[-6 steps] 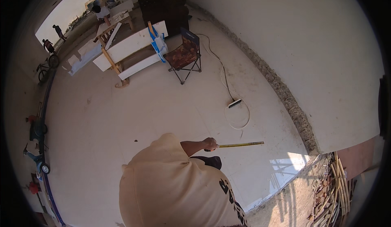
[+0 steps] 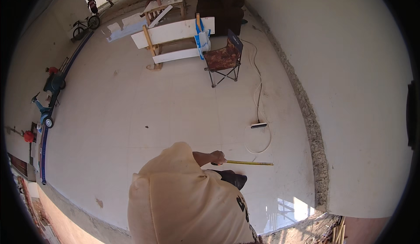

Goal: The person measures a wall corner with a tape measure, walks to another part of the room, and uses a hammer and a chisel to remove material from a wall edge.

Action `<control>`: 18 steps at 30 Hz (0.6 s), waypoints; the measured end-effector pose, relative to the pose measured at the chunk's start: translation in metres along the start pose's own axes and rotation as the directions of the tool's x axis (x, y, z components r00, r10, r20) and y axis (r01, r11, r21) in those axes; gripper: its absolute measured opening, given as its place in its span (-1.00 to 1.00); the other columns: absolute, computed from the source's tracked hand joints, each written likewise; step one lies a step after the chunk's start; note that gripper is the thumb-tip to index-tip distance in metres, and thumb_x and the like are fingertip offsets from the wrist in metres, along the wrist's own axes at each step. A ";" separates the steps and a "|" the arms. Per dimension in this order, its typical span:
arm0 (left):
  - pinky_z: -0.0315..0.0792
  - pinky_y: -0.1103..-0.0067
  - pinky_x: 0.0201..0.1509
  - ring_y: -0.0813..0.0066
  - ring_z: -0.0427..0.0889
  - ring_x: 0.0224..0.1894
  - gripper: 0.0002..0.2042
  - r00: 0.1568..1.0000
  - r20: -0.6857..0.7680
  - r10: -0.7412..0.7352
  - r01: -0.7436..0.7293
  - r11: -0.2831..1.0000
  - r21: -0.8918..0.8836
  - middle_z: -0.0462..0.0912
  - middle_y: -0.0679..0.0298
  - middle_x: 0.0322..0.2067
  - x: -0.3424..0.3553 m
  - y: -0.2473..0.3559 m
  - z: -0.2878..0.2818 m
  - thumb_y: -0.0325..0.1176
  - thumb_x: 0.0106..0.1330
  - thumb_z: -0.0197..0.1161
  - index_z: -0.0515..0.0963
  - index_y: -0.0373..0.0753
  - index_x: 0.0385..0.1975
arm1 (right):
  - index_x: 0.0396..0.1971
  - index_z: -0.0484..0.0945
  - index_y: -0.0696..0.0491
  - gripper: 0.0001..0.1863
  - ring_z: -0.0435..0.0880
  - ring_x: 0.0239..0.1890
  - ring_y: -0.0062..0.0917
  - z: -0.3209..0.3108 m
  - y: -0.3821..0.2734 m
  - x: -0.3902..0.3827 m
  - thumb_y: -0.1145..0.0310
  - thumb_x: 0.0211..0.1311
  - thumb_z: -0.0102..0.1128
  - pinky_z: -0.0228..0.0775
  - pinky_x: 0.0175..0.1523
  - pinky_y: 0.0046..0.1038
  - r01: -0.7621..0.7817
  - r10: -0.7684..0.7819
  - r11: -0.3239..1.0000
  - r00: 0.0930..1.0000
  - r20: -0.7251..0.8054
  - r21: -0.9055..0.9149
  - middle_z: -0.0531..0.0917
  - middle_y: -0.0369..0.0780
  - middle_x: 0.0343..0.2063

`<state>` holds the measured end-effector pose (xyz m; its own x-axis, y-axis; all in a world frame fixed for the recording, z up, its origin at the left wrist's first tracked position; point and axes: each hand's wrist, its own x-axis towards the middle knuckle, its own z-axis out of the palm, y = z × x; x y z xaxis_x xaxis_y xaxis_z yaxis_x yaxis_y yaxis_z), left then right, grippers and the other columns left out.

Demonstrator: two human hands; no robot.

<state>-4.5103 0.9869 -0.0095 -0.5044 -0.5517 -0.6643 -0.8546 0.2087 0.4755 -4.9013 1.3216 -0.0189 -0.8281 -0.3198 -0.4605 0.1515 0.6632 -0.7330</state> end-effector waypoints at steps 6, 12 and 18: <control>0.48 0.25 -0.07 0.08 0.63 -0.17 -0.56 0.996 -0.083 -0.011 0.026 0.982 0.187 0.66 -0.01 -0.30 0.084 0.078 0.023 0.03 0.24 0.05 0.65 -0.27 -0.40 | -0.66 0.58 0.09 -0.78 0.59 -0.65 -0.54 -0.041 -0.079 0.157 0.34 0.11 0.14 0.42 -0.53 -0.38 0.086 -0.083 0.996 0.988 0.129 -0.018 0.59 -0.28 -0.73; 0.48 0.28 -0.08 0.09 0.64 -0.17 -0.56 0.990 0.021 -0.143 0.144 0.981 -0.134 0.67 0.02 -0.32 0.176 0.244 0.013 0.01 0.20 0.09 0.64 -0.31 -0.38 | -0.65 0.58 0.10 -0.78 0.59 -0.64 -0.55 -0.097 -0.054 0.246 0.34 0.12 0.14 0.42 -0.53 -0.39 -0.056 0.088 0.989 0.970 0.229 -0.140 0.59 -0.28 -0.73; 0.45 0.28 0.00 0.05 0.60 -0.10 -0.54 0.972 -0.053 0.230 -0.222 0.967 0.125 0.64 -0.03 -0.22 0.261 0.431 -0.023 0.01 0.25 0.06 0.60 -0.35 -0.28 | -0.65 0.57 0.11 -0.77 0.59 -0.64 -0.56 -0.201 0.034 0.316 0.34 0.12 0.14 0.41 -0.53 -0.40 -0.284 0.319 0.939 0.931 0.181 -0.195 0.59 -0.28 -0.72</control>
<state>-5.0070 0.9141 0.0352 -0.6804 -0.5309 -0.5053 -0.7296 0.4253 0.5356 -5.2667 1.3794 -0.0891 -0.6247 -0.2086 -0.7525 0.2722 0.8451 -0.4602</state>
